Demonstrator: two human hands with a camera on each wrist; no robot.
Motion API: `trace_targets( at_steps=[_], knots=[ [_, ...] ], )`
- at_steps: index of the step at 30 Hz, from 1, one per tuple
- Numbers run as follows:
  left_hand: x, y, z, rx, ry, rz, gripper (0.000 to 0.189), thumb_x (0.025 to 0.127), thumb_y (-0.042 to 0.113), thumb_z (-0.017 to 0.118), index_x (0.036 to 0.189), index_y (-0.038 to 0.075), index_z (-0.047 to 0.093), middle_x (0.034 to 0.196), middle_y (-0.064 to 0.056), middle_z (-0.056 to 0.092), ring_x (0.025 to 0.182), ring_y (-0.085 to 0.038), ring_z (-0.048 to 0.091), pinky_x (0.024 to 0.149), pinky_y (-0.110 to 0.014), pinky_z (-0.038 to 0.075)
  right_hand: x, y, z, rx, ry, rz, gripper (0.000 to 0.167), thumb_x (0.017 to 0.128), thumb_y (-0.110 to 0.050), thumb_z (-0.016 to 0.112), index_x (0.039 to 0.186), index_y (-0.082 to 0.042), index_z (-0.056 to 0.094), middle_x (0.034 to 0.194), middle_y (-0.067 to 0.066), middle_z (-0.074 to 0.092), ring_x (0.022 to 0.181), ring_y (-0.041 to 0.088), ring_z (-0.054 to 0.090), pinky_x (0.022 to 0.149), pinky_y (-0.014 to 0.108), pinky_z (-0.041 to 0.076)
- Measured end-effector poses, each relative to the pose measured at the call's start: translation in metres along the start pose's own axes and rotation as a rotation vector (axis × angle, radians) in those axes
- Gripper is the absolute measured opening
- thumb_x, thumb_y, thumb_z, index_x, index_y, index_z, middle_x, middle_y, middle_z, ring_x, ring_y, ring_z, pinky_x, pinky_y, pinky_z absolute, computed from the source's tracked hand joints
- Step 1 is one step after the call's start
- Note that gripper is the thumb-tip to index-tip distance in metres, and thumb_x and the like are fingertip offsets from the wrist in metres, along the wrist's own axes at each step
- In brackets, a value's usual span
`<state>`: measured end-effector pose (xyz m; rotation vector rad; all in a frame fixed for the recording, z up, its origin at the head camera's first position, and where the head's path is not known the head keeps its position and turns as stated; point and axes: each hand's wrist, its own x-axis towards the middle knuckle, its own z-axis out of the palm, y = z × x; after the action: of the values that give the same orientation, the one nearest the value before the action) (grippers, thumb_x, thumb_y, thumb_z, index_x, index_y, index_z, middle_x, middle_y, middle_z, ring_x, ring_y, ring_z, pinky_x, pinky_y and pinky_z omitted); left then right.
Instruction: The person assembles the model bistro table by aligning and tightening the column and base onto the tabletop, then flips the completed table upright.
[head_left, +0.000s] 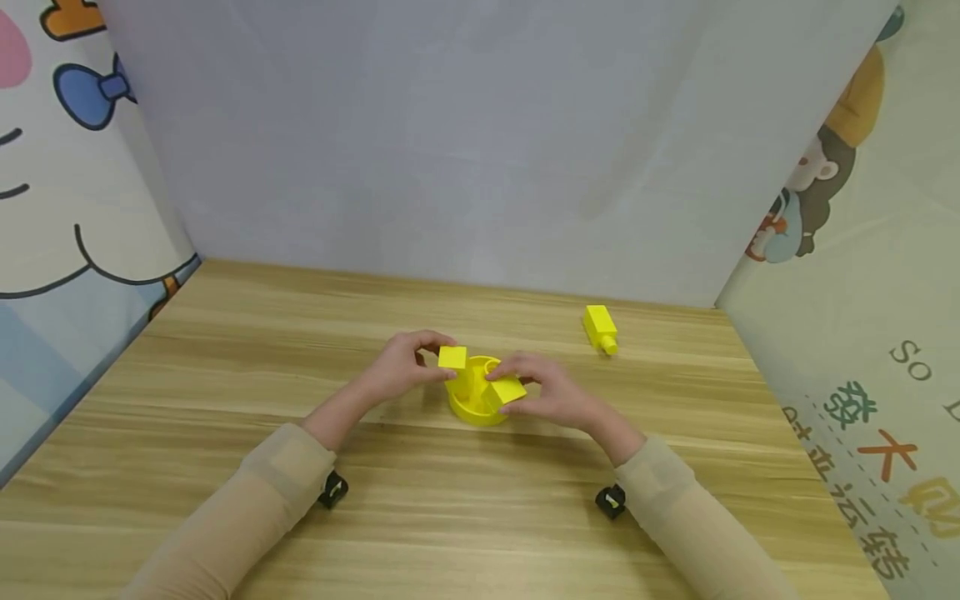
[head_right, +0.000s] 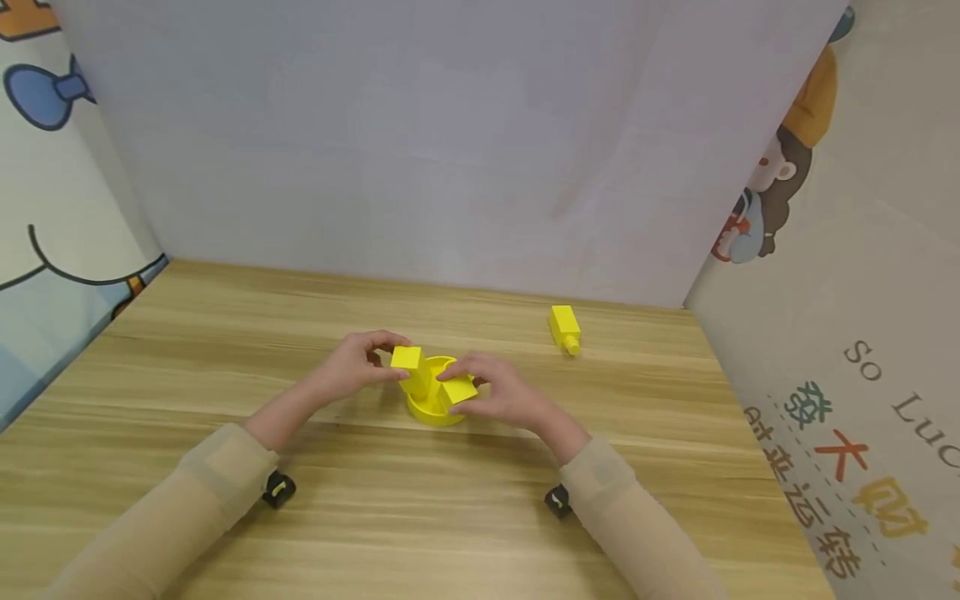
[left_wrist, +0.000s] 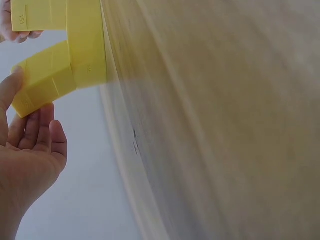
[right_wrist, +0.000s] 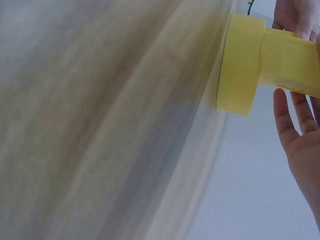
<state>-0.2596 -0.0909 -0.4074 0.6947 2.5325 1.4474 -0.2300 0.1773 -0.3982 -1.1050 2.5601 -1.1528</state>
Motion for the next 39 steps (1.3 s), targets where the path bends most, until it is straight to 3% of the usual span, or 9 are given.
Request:
trace_targets(
  at_steps=[7,12,17,21,25,30,35,39],
  knots=[
    [0.000,-0.001,-0.001,-0.002,0.013,0.018,0.041,0.080,0.021,0.077,0.116,0.005,0.064,0.107,-0.010,0.065,0.097,-0.029,0.056,0.071,-0.029,0.046,0.001,-0.002,0.002,-0.030,0.047,-0.010,0.040,0.076,-0.020,0.079,0.114,-0.012,0.068,0.101,0.000,0.059,0.086,0.014,0.051,0.073,0.044,0.049],
    [0.001,-0.001,-0.001,-0.004,0.014,0.029,0.041,0.080,0.021,0.077,0.115,0.005,0.064,0.107,-0.009,0.065,0.097,-0.030,0.056,0.071,-0.029,0.046,0.001,-0.002,0.002,-0.039,0.058,-0.033,0.040,0.076,-0.020,0.079,0.112,-0.011,0.068,0.099,0.000,0.059,0.085,0.013,0.050,0.071,0.043,0.048],
    [0.001,-0.002,-0.002,0.004,0.007,0.020,0.041,0.080,0.021,0.077,0.116,0.006,0.064,0.105,-0.008,0.065,0.095,-0.028,0.056,0.069,-0.026,0.046,0.001,-0.001,0.001,-0.006,0.028,-0.028,0.044,0.076,-0.020,0.079,0.116,-0.010,0.065,0.111,0.004,0.061,0.099,0.017,0.056,0.085,0.039,0.052],
    [0.000,-0.001,-0.003,-0.002,-0.010,-0.003,0.043,0.079,0.022,0.077,0.117,0.007,0.064,0.105,-0.009,0.064,0.086,-0.024,0.055,0.065,-0.025,0.046,-0.002,0.004,-0.007,0.106,-0.016,-0.003,0.058,0.075,-0.014,0.079,0.127,-0.007,0.055,0.127,0.012,0.055,0.119,0.027,0.050,0.100,0.046,0.044],
    [-0.001,0.002,-0.004,-0.013,-0.031,-0.026,0.044,0.080,0.023,0.077,0.118,0.007,0.063,0.105,-0.010,0.063,0.074,-0.019,0.052,0.062,-0.026,0.046,-0.008,0.012,-0.020,0.144,0.015,0.020,0.066,0.076,-0.007,0.078,0.134,-0.006,0.048,0.136,0.013,0.049,0.127,0.032,0.044,0.106,0.050,0.036],
    [-0.001,0.003,-0.005,-0.006,-0.043,-0.033,0.045,0.079,0.023,0.077,0.119,0.008,0.063,0.107,-0.009,0.063,0.075,-0.019,0.052,0.063,-0.026,0.047,-0.012,0.026,-0.039,0.020,0.134,0.107,0.059,0.082,-0.013,0.074,0.135,-0.007,0.048,0.137,0.009,0.049,0.127,0.031,0.044,0.107,0.050,0.035],
    [0.000,0.001,-0.006,-0.012,-0.054,-0.014,0.046,0.080,0.023,0.077,0.121,0.009,0.063,0.109,-0.008,0.062,0.088,-0.020,0.055,0.072,-0.029,0.050,-0.012,0.040,-0.057,-0.137,0.243,0.236,0.055,0.085,-0.021,0.072,0.134,-0.008,0.050,0.135,0.011,0.050,0.124,0.031,0.045,0.104,0.051,0.038],
    [-0.004,0.002,-0.006,-0.036,-0.020,0.009,0.050,0.079,0.024,0.078,0.124,0.011,0.060,0.120,-0.007,0.060,0.104,-0.024,0.055,0.082,-0.034,0.050,-0.010,0.051,-0.070,-0.206,0.270,0.349,0.055,0.088,-0.024,0.068,0.136,-0.008,0.048,0.137,0.014,0.047,0.126,0.033,0.042,0.104,0.052,0.037]
  ],
)
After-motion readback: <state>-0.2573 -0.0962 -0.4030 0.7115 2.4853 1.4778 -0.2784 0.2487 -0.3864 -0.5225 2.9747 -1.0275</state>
